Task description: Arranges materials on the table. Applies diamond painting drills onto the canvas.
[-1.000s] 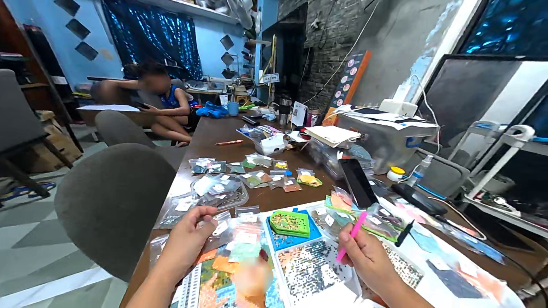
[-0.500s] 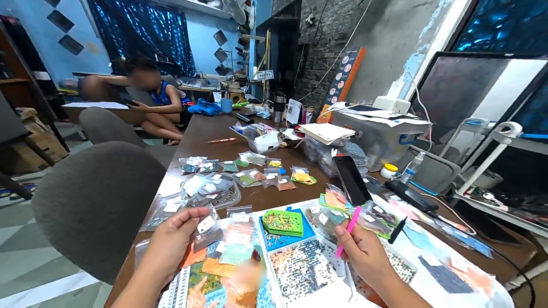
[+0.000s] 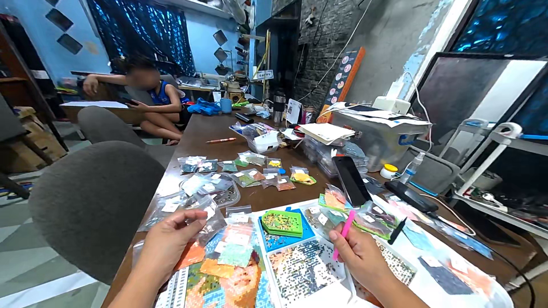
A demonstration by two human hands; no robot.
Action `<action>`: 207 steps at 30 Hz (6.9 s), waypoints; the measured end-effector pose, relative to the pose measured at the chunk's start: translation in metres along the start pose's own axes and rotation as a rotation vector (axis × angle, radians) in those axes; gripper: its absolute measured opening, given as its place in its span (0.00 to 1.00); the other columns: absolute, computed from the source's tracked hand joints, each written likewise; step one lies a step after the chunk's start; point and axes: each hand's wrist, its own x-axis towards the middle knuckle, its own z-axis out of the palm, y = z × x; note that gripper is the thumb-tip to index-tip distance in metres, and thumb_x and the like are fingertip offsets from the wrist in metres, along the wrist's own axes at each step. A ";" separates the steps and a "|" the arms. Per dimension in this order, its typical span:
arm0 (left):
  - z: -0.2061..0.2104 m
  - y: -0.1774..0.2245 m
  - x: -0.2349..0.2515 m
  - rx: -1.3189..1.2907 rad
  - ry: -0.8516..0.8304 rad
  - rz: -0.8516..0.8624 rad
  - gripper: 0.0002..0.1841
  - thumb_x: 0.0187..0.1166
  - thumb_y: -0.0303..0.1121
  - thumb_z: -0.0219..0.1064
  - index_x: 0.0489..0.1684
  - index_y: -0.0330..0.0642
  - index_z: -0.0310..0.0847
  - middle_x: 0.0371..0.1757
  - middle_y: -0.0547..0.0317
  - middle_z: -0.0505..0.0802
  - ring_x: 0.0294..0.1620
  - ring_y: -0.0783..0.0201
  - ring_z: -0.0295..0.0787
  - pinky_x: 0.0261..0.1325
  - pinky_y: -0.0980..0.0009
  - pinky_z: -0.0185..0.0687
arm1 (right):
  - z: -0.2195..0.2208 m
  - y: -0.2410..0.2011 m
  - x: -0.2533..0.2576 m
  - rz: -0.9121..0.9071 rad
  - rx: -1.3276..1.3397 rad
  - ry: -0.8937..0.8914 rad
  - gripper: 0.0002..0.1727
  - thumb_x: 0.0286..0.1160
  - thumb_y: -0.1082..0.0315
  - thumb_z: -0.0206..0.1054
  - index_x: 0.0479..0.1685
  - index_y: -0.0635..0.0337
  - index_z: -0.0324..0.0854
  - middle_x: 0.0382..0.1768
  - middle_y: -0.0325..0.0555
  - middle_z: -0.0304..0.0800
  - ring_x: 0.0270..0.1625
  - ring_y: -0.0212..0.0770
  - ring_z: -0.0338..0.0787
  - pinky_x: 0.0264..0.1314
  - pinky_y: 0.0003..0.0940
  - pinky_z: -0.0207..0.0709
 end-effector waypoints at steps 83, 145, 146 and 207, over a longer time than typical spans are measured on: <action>0.001 0.002 0.000 0.107 -0.138 -0.085 0.11 0.82 0.20 0.63 0.53 0.38 0.90 0.50 0.57 0.96 0.43 0.69 0.91 0.47 0.72 0.84 | 0.002 -0.002 -0.002 -0.091 0.188 -0.104 0.22 0.90 0.47 0.56 0.32 0.53 0.76 0.17 0.25 0.74 0.20 0.13 0.74 0.23 0.12 0.70; 0.004 0.011 -0.001 0.149 -0.315 -0.080 0.12 0.86 0.23 0.60 0.59 0.37 0.88 0.60 0.50 0.90 0.55 0.61 0.87 0.62 0.62 0.81 | 0.162 -0.125 -0.001 -0.240 0.353 -0.232 0.24 0.90 0.46 0.54 0.33 0.57 0.76 0.17 0.32 0.77 0.18 0.19 0.77 0.21 0.17 0.73; 0.004 0.011 -0.001 0.148 -0.314 -0.080 0.12 0.86 0.23 0.60 0.59 0.37 0.88 0.60 0.50 0.90 0.55 0.61 0.87 0.62 0.62 0.82 | 0.162 -0.125 -0.001 -0.241 0.353 -0.232 0.24 0.90 0.46 0.55 0.34 0.57 0.76 0.16 0.32 0.77 0.18 0.19 0.77 0.21 0.17 0.73; 0.004 0.010 -0.001 0.148 -0.307 -0.086 0.12 0.85 0.23 0.61 0.59 0.38 0.89 0.59 0.50 0.91 0.53 0.62 0.87 0.60 0.63 0.82 | 0.160 -0.123 0.002 -0.261 0.464 -0.322 0.23 0.85 0.48 0.64 0.28 0.58 0.79 0.16 0.33 0.80 0.19 0.19 0.79 0.21 0.16 0.73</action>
